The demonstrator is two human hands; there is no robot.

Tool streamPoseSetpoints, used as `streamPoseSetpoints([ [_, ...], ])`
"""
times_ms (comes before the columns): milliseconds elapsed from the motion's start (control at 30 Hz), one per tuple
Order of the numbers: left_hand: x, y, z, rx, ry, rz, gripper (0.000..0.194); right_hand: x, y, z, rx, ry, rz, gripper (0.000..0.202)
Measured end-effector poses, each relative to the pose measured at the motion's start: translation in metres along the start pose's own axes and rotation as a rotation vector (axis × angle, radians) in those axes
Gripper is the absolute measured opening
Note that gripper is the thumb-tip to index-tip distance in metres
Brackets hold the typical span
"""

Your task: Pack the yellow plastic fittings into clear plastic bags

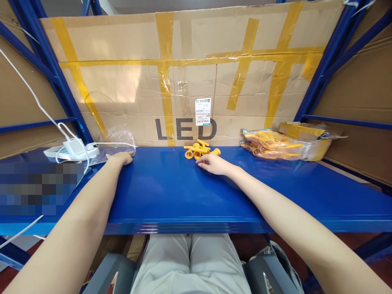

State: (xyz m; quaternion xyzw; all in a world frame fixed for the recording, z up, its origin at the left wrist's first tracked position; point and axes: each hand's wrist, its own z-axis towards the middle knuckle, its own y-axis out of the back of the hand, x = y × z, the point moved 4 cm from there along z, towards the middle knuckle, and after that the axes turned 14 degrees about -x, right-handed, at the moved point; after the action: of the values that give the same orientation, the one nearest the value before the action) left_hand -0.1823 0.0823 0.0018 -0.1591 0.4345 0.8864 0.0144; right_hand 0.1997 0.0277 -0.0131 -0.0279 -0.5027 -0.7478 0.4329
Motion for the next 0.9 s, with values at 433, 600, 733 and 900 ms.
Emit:
streamPoseSetpoints([
  [433, 0.022, 0.016, -0.005, 0.117, -0.244, 0.38, 0.052, -0.005, 0.0, 0.001, 0.015, -0.014, -0.024, 0.025],
  [600, 0.01, 0.023, -0.01, 0.006, -0.42, 0.355, 0.057, -0.003, 0.0, 0.001, 0.006, 0.008, -0.036, 0.025],
  [733, -0.001, 0.033, -0.015, -0.07, -0.541, 0.303, 0.059, 0.002, 0.001, 0.0, 0.027, -0.021, -0.058, 0.026],
  [900, 0.013, 0.034, -0.014, -0.064, -0.478, 0.387, 0.054, 0.006, 0.003, -0.002, 0.047, -0.042, -0.079, 0.026],
])
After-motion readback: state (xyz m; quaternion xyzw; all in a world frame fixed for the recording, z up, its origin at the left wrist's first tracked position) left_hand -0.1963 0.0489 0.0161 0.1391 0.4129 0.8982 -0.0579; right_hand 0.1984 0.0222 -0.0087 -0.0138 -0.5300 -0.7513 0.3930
